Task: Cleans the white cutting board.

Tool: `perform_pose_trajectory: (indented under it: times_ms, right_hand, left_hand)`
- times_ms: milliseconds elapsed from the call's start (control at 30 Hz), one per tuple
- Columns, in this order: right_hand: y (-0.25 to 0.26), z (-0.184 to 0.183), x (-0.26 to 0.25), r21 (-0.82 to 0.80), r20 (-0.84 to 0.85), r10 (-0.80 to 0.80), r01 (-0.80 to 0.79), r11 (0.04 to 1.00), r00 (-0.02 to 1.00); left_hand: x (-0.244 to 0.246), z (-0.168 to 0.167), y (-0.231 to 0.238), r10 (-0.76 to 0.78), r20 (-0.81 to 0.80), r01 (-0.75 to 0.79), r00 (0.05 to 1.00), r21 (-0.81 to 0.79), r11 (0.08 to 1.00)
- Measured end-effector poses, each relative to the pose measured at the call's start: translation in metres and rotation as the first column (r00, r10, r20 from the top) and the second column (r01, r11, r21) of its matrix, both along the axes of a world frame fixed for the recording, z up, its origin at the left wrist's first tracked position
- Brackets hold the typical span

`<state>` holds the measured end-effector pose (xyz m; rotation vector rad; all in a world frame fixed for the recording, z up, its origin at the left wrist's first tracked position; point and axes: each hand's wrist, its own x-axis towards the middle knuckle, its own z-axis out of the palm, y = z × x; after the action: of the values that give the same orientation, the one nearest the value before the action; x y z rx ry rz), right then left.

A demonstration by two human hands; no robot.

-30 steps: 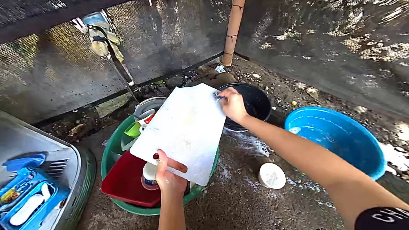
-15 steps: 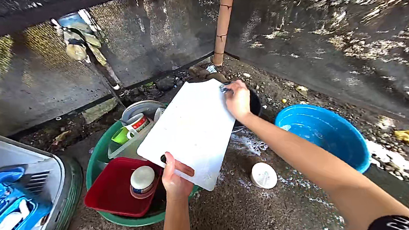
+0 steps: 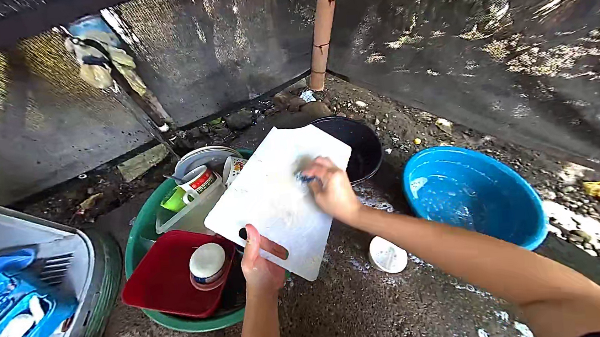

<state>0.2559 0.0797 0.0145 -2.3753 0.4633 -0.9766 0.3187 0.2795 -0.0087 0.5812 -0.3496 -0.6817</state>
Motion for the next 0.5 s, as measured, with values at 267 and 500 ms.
perform_pose_trajectory:
  times_ms: [267, 500]
  right_hand:
    - [-0.080, 0.014, 0.026, 0.058, -0.007, -0.369, 0.369, 0.928, 0.929]
    - [0.086, 0.003, 0.015, -0.027, 0.079, 0.335, -0.334, 0.942, 0.939]
  left_hand:
    - [-0.014, 0.001, -0.003, -0.100, 0.005, 0.100, 0.995, -0.029, 0.995]
    - [0.006, -0.003, -0.008, -0.012, 0.037, 0.013, 0.999, -0.031, 0.999]
